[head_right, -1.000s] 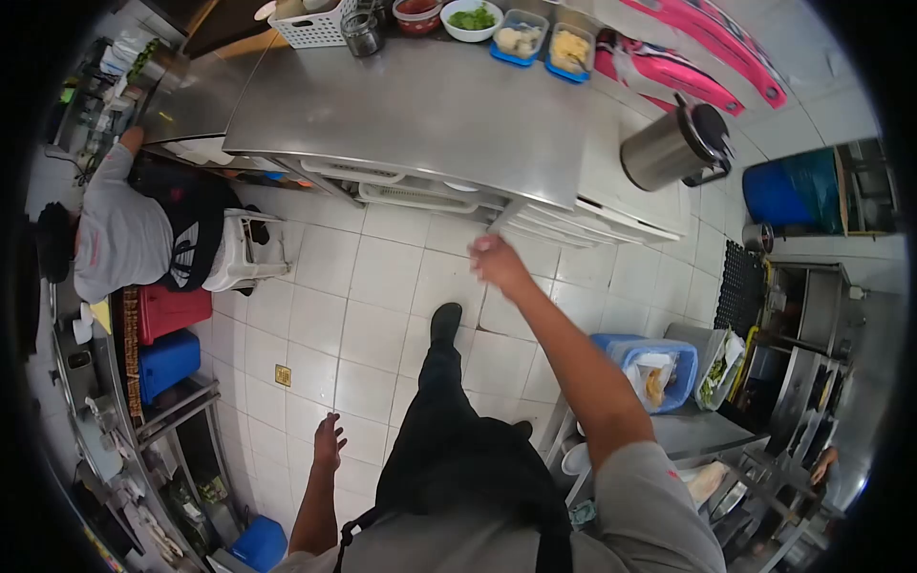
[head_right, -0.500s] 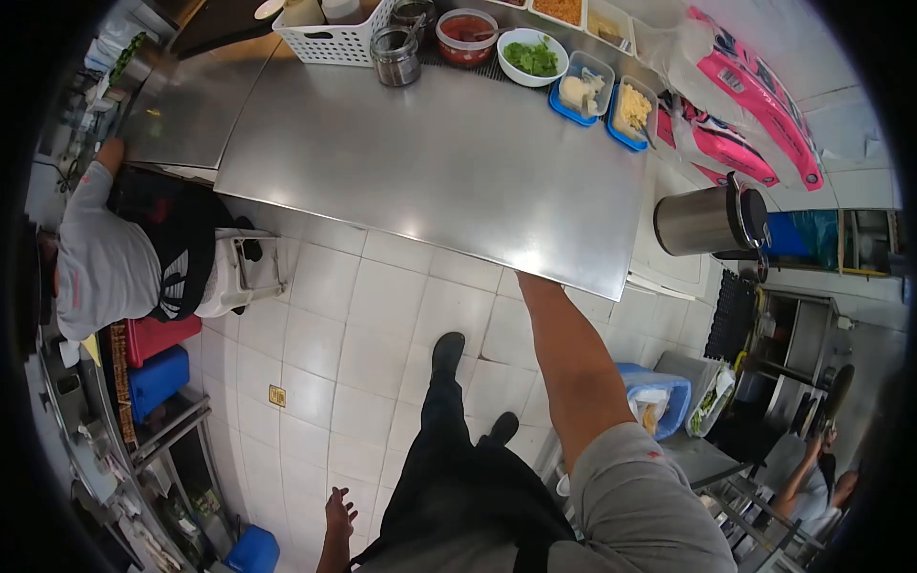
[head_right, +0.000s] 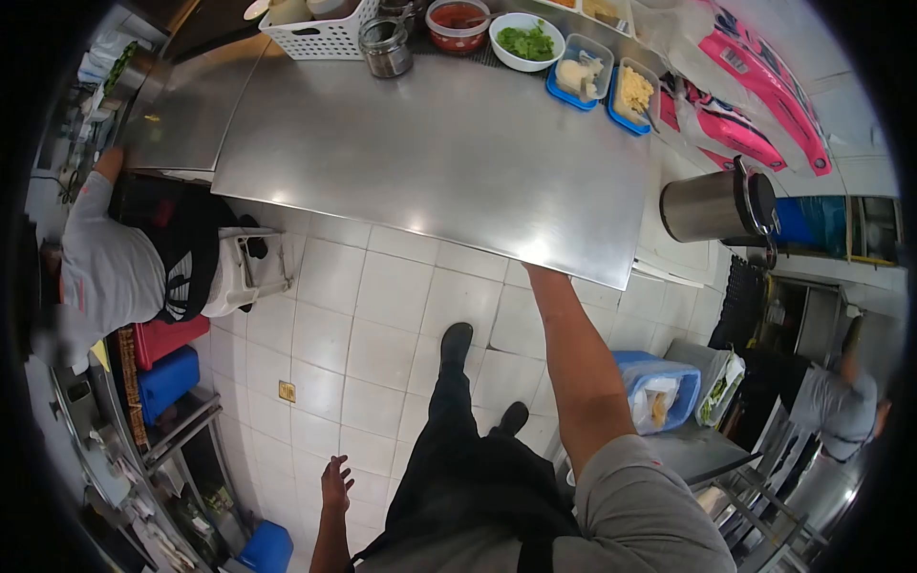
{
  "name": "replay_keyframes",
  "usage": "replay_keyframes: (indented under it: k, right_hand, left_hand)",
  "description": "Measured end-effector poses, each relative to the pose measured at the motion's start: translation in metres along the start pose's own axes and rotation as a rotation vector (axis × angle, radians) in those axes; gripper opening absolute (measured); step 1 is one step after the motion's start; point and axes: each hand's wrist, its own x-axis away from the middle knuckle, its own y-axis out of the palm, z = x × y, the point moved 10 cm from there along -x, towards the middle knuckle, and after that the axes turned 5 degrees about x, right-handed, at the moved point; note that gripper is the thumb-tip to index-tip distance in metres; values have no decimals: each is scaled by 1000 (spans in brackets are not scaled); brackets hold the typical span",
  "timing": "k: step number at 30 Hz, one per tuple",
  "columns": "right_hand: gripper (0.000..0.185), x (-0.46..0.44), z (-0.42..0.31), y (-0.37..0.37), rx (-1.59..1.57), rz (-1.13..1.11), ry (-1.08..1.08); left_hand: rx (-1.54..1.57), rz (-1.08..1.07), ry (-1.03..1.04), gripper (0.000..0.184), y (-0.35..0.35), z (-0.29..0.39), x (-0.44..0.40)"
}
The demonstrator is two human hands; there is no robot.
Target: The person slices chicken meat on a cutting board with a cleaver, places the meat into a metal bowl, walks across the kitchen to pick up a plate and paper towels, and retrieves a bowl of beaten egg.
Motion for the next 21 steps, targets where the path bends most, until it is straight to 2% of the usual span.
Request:
replay_keyframes:
  k: [4,6,7,8,9,10,11,13,15,17,18,19,21]
  right_hand:
    - [36,34,19,-9,141,-198,-109]
    - [44,90,25,-16,409,-278,-9]
    - [61,137,9,-18,556,-249,-15]
    - [80,159,34,-23,593,-312,6]
    - [77,198,33,-17,624,-478,128]
    - [63,236,23,-21,697,-502,108]
    - [53,266,17,-16,659,-611,234]
    - [52,305,-34,-8,584,-681,208]
    - [53,295,-91,-4,452,-614,-24]
    - [52,269,-150,-7,438,-471,-148]
    - [51,251,-177,-10,485,-368,-150]
    - [50,222,-183,-10,336,-317,-188]
    - [53,192,-215,-11,368,-194,-189]
  left_hand:
    - [-28,-53,-35,69,5,-10,-5]
    - [-54,-54,-44,69,6,-7,-8]
    - [-66,-55,-48,69,7,-5,-9]
    - [-70,-42,-40,68,7,0,-11]
    - [-74,-31,-31,67,7,6,-12]
    - [-79,-20,-21,67,7,12,-14]
    - [-80,-23,-9,67,9,19,-16]
    - [-86,-30,17,67,10,34,-23]
    - [-102,-46,46,68,13,48,-34]
    - [-125,-83,71,70,20,62,-43]
    - [-141,-107,82,72,24,69,-48]
    - [-154,-128,93,75,28,76,-52]
    - [-165,-147,125,75,35,90,-57]
